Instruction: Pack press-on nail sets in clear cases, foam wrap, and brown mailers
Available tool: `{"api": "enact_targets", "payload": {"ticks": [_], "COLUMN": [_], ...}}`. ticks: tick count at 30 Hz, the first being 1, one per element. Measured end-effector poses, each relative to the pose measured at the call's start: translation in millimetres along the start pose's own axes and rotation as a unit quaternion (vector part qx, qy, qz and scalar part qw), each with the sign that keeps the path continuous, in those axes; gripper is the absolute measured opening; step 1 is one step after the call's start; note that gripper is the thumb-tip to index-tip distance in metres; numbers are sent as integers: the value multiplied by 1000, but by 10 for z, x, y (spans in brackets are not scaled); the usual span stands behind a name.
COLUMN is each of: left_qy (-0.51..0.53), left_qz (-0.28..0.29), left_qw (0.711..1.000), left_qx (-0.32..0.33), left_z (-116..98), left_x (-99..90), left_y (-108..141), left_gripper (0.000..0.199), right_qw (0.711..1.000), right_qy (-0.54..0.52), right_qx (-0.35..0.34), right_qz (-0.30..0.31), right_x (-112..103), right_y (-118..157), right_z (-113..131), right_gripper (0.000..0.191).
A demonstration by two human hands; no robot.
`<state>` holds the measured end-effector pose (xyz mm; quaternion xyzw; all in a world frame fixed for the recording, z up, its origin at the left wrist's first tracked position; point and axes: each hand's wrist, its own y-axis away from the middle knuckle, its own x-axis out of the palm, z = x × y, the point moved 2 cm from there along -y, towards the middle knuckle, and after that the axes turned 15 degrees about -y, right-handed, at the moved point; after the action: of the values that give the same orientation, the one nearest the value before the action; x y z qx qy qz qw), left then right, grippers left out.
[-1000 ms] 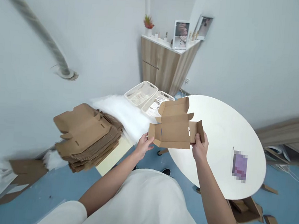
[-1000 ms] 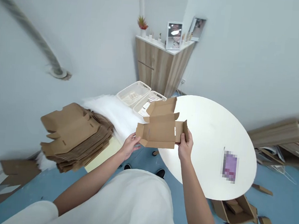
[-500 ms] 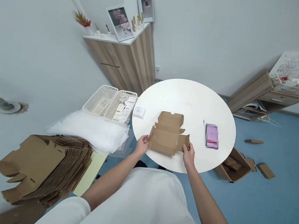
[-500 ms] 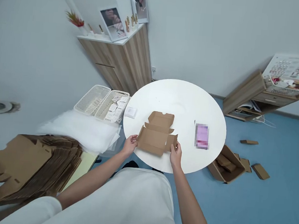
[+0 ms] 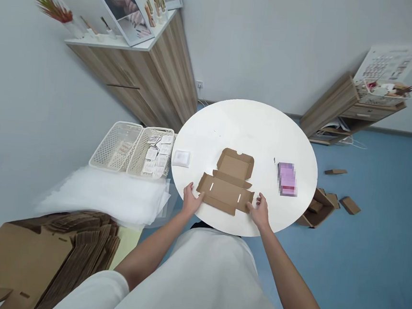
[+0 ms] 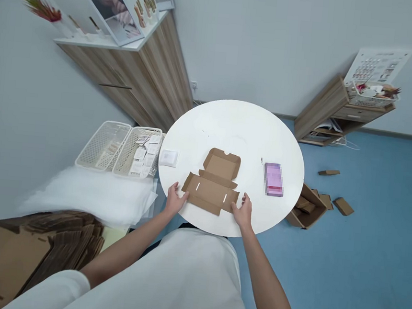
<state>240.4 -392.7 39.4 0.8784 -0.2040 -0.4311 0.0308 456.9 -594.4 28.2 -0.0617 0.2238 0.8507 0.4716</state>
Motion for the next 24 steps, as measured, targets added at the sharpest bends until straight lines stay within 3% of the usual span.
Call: {"api": "enact_targets", "payload": {"ticks": [2, 4, 7, 9, 15, 21, 24], "left_qy": [-92, -168, -236, -261, -285, -259, -256], "left_qz": [-5, 52, 142, 164, 164, 193, 185], "left_qw": [990, 959, 897, 867, 833, 845, 849], "left_qx": [110, 222, 346, 391, 445, 427, 424], "left_z": [-65, -141, -237, -274, -253, -222, -273], "left_x": [-133, -214, -230, -181, 37, 146, 157], "left_y": [53, 108, 143, 125, 53, 37, 2], "left_gripper": [77, 81, 64, 51, 43, 42, 45], "right_qw": [999, 997, 998, 999, 995, 990, 993], "right_qy": [35, 56, 54, 32, -31, -69, -53], "right_qx": [-34, -50, -30, 9, 84, 83, 66], "right_qz": [-10, -5, 7, 15, 46, 89, 80], "right_x": [-11, 0, 57, 106, 210, 342, 420], "right_y": [-74, -186, -391, -517, -730, -865, -918], "right_z": [138, 297, 502, 594, 747, 714, 635], "right_gripper": [74, 73, 66, 61, 49, 41, 38]}}
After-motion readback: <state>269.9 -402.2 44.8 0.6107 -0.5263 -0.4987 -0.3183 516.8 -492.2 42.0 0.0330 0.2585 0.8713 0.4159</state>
